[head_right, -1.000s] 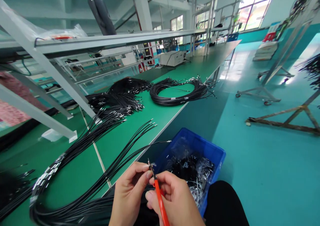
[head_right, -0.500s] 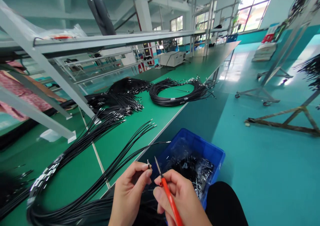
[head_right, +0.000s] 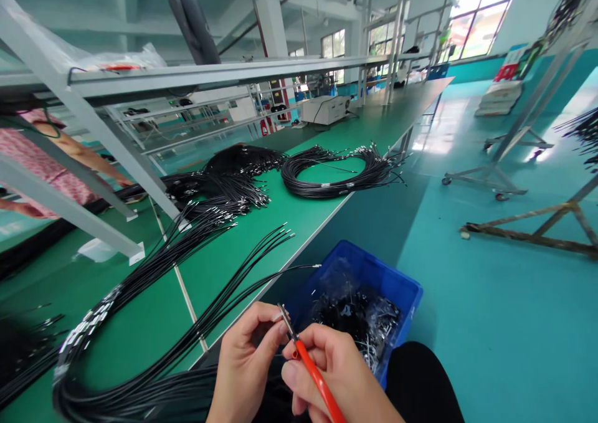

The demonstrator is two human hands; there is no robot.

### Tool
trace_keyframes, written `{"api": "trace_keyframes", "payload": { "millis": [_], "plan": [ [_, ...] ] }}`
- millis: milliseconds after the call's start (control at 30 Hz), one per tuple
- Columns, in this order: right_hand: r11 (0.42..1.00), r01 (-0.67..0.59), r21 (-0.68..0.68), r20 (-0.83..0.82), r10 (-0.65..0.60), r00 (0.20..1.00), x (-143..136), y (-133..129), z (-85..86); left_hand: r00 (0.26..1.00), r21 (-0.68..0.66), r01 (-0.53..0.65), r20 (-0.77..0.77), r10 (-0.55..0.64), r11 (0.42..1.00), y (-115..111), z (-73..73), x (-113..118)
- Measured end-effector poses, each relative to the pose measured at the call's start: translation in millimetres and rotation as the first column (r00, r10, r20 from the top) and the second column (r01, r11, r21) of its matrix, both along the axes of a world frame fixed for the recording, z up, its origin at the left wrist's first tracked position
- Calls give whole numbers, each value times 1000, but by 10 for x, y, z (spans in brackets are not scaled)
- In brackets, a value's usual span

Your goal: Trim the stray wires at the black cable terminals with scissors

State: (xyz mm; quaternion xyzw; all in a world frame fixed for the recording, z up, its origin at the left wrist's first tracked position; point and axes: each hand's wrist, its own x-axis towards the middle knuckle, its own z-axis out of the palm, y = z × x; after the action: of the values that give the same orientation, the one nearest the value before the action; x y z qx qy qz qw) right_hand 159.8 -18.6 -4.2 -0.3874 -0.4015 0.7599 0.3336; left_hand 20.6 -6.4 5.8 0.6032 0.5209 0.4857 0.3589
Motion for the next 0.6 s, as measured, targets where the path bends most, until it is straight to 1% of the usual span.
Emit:
{"api": "trace_keyframes", "payload": {
  "millis": [67, 167, 267, 333, 400, 467, 500, 533, 567, 600],
  "plan": [
    [1000, -4, -24, 53, 6, 999, 3, 13, 34, 1000, -1, 3, -7, -3, 1000, 0, -17, 4],
    [1000, 20, -24, 190, -15, 982, -5, 6, 59, 1000, -6, -2, -21, 2, 1000, 8, -50, 6],
    [996, 66, 57, 278, -79, 957, -5, -39, -2, 998, -5, -21, -55, 21, 1000, 36, -71, -6],
    [977, 144, 155, 261, -181, 948, 8, -69, -62, 996, 4, -22, -87, 23, 1000, 58, -73, -17],
    [925, 298, 234, 195, -345, 918, 22, -76, -97, 992, 19, -8, -124, 10, 1000, 72, -69, -21],
    [835, 475, 278, 113, -519, 847, 25, -52, -91, 986, 25, 17, -164, -12, 1000, 70, -61, -10],
    [788, 540, 295, 75, -582, 809, 19, -30, -76, 982, 23, 28, -186, -23, 999, 63, -55, 1],
    [749, 586, 309, 40, -626, 779, 9, -6, -59, 977, 17, 40, -212, -36, 999, 53, -49, 14],
    [722, 614, 320, 12, -651, 759, -3, 18, -41, 969, 11, 54, -242, -50, 998, 42, -41, 28],
    [706, 629, 325, -8, -663, 749, -17, 39, -27, 960, 9, 67, -275, -62, 998, 31, -34, 42]
  ]
}}
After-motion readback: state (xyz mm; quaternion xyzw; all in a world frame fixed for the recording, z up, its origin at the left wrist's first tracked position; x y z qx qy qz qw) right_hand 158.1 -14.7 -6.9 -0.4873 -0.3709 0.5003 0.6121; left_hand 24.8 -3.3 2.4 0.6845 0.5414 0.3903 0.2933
